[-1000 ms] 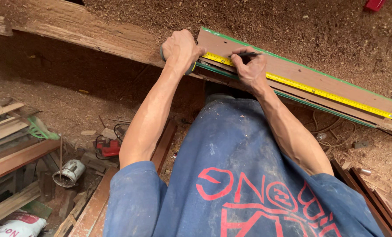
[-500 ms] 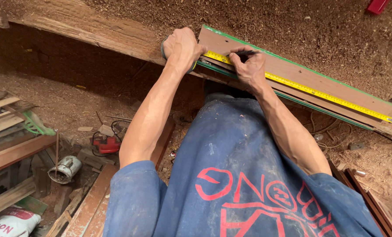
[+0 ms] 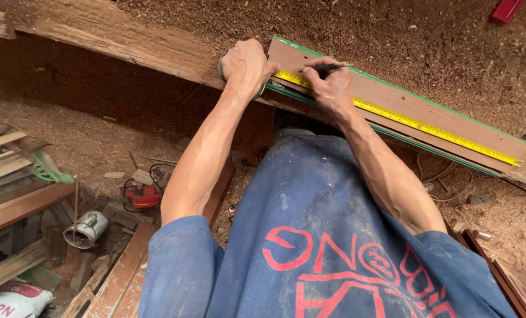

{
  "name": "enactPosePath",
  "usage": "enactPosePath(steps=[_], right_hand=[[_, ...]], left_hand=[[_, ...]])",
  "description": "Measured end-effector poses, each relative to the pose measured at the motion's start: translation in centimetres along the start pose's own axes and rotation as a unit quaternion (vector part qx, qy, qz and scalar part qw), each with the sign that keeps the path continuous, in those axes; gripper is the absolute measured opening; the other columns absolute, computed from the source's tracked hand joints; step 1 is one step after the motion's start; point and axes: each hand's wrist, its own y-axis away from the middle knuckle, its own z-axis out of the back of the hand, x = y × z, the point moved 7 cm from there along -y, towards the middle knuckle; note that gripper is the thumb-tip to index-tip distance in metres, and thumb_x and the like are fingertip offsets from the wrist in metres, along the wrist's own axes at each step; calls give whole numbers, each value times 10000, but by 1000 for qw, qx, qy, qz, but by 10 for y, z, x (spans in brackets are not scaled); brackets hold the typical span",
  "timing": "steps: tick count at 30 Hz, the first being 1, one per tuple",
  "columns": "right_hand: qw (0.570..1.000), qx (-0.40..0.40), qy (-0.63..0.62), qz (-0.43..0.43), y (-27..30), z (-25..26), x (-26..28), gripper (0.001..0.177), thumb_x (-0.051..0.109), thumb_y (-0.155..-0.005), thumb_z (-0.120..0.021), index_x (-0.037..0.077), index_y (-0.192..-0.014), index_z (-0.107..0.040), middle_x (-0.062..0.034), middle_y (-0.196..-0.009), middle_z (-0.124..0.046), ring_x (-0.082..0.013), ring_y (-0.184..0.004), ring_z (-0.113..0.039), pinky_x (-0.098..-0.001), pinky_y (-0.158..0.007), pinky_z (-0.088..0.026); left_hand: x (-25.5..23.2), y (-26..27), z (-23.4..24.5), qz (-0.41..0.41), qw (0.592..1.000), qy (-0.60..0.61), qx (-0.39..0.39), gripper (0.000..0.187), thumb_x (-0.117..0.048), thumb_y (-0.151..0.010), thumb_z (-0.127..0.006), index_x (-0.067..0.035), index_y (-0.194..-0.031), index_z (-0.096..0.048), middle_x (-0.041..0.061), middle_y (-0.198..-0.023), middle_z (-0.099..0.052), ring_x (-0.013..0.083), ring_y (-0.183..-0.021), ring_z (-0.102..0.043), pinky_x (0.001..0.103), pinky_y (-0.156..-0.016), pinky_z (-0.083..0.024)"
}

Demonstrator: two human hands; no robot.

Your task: The person measures a wooden board using a tape measure and marks specific points with a pencil, then uses a try square to draw straight lines across the surface.

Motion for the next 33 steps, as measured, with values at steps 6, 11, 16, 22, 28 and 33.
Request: enactPosePath(steps=[6, 11, 16, 22, 28, 33], right_hand=[[1000, 5, 16, 4, -3, -17, 3, 162, 174, -933, -764, 27, -999, -745, -55, -891, -757, -114, -801, -674, -274, -715, -563], [1000, 11, 24, -7, -4, -17, 2, 167, 180, -933, -766, 32, -1008, -745, -53, -902, -762, -108, -811, -685, -272, -731, -570], [1000, 8, 18, -4, -5, -21, 1, 165, 169, -928, -777, 34, -1020, -751, -49, -921, -767, -103, -827, -693, -268, -747, -574], [1000, 4, 6, 4, -5, -22, 2, 160, 164, -934, -781, 30, -1020, -763, -51, -913, -768, -105, -814, -684, -266, -739, -569], [1000, 3, 19, 10, -6, -22, 5, 166, 166, -935, -787, 24, -1017, -759, -51, -912, -768, -106, -822, -690, -264, -755, -575], [999, -7, 21, -41, -4, -20, 8, 180, 185, -925, -772, 30, -1015, -760, -58, -900, -778, -105, -802, -704, -269, -728, -586]], left_hand=[[0, 2, 0, -11, 999, -6, -29, 438, -443, -710, -864, -58, -904, -785, 179, -895, -754, 324, -855, -744, 412, -709, -577], [-1, 2, -2, -14, 1000, -4, -18, 422, -442, -751, -838, -49, -893, -780, 154, -855, -759, 283, -816, -758, 386, -681, -581], [-1, 2, -1, -7, 1000, -6, -12, 435, -448, -737, -846, -49, -896, -778, 153, -860, -757, 286, -820, -755, 393, -679, -582], [-1, 2, 0, -13, 1000, -7, -26, 449, -449, -714, -859, -52, -907, -780, 163, -883, -754, 309, -852, -751, 408, -701, -585], [1, -1, -3, -19, 999, -4, -30, 435, -429, -712, -856, -47, -907, -782, 175, -894, -750, 322, -871, -748, 412, -721, -584], [-1, -1, -2, -15, 1000, -2, -22, 429, -429, -718, -848, -45, -899, -785, 171, -883, -753, 311, -864, -754, 401, -721, -588]])
